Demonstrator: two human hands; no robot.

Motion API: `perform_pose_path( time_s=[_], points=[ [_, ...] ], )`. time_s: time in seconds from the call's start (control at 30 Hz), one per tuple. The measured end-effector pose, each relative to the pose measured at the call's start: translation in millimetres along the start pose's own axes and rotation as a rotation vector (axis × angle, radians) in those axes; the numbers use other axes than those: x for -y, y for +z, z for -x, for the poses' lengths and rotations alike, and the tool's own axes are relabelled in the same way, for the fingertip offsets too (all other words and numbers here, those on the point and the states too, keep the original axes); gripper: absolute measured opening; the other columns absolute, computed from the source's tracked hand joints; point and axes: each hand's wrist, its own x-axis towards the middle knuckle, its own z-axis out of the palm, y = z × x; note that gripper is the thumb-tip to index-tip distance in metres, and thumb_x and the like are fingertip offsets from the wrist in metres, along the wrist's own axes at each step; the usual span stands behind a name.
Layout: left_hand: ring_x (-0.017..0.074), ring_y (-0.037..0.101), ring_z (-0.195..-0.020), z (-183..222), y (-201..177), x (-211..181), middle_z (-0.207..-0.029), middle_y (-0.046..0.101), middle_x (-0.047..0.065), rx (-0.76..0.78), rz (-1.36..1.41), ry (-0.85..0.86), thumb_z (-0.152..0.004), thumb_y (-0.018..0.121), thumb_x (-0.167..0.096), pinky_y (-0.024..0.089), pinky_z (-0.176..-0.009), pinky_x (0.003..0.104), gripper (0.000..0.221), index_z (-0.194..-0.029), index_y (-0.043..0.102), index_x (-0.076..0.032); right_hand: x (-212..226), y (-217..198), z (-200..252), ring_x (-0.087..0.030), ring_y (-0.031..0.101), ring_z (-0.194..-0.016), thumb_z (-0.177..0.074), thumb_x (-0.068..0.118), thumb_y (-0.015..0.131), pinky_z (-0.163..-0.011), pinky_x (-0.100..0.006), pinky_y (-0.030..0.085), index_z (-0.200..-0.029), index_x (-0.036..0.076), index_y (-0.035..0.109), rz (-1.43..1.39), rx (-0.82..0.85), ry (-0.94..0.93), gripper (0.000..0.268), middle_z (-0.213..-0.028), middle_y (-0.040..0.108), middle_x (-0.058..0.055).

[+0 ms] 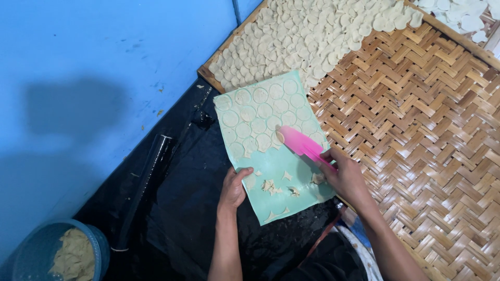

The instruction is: Preparing small circular dough pieces using a stencil and spatula for cracker production.

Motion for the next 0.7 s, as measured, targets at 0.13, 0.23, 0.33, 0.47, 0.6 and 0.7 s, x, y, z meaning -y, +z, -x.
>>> perform_pose_path(
  time_s=[0.13,0.23,0.33,0.47,0.6,0.7],
  points=[
    [0.0227,0.065,-0.111,1,3,-2,-0.121,0.068,0.016,-0.003,0.005,-0.005,-0.086,0.069,-0.009,0.052,-0.098,0.036,0.048,-0.13,0.059,0.007,-21,3,-3,-0.021,0.075,-0.074,-0.091,0.029,0.07,-0.068,-0.039,0.059,-0.105,0.004,0.069,-0.133,0.074,0.063,0.028,-0.089,0.077,-0.01],
    [0.0222,0.065,-0.111,0,2,-1,-0.121,0.068,0.015,-0.013,0.003,-0.016,-0.087,0.069,-0.009,0.052,-0.098,0.035,0.047,-0.13,0.059,0.006,-35,6,-5,-0.015,0.074,-0.076,-0.091,0.03,0.069,-0.067,-0.034,0.059,-0.103,0.005,0.069,-0.244,0.132,0.096,0.028,-0.086,0.076,-0.006],
    [0.0221,0.065,-0.11,0,0,1,-0.12,0.068,0.014,-0.018,0.004,-0.018,-0.087,0.069,-0.008,0.052,-0.097,0.036,0.047,-0.13,0.059,0.006,-42,6,-6,-0.012,0.071,-0.075,-0.093,0.032,0.069,-0.065,-0.03,0.056,-0.1,0.005,0.071,-0.279,0.149,0.125,0.028,-0.083,0.075,-0.005],
    [0.0224,0.066,-0.11,-1,1,0,-0.12,0.068,0.015,0.004,0.016,-0.008,-0.087,0.069,-0.008,0.052,-0.096,0.036,0.046,-0.13,0.06,0.007,-42,-2,-6,-0.01,0.059,-0.065,-0.096,0.033,0.069,-0.058,-0.027,0.046,-0.097,0.004,0.072,-0.371,0.128,0.148,0.029,-0.075,0.07,-0.004],
    [0.0228,0.066,-0.11,-3,-7,6,-0.121,0.068,0.016,0.017,0.031,-0.001,-0.088,0.068,-0.007,0.051,-0.097,0.036,0.045,-0.129,0.059,0.01,-46,-11,-11,-0.01,0.055,-0.058,-0.097,0.033,0.068,-0.051,-0.028,0.042,-0.095,0.004,0.072,-0.435,0.066,0.188,0.03,-0.069,0.067,-0.002],
    [0.0229,0.065,-0.11,-3,-4,4,-0.121,0.068,0.016,0.03,0.048,-0.005,-0.088,0.068,-0.007,0.051,-0.098,0.036,0.045,-0.13,0.059,0.01,-55,-22,-23,-0.013,0.057,-0.057,-0.099,0.03,0.067,-0.05,-0.031,0.044,-0.098,0.002,0.07,-0.435,-0.053,0.208,0.029,-0.07,0.066,-0.005]
  ],
)
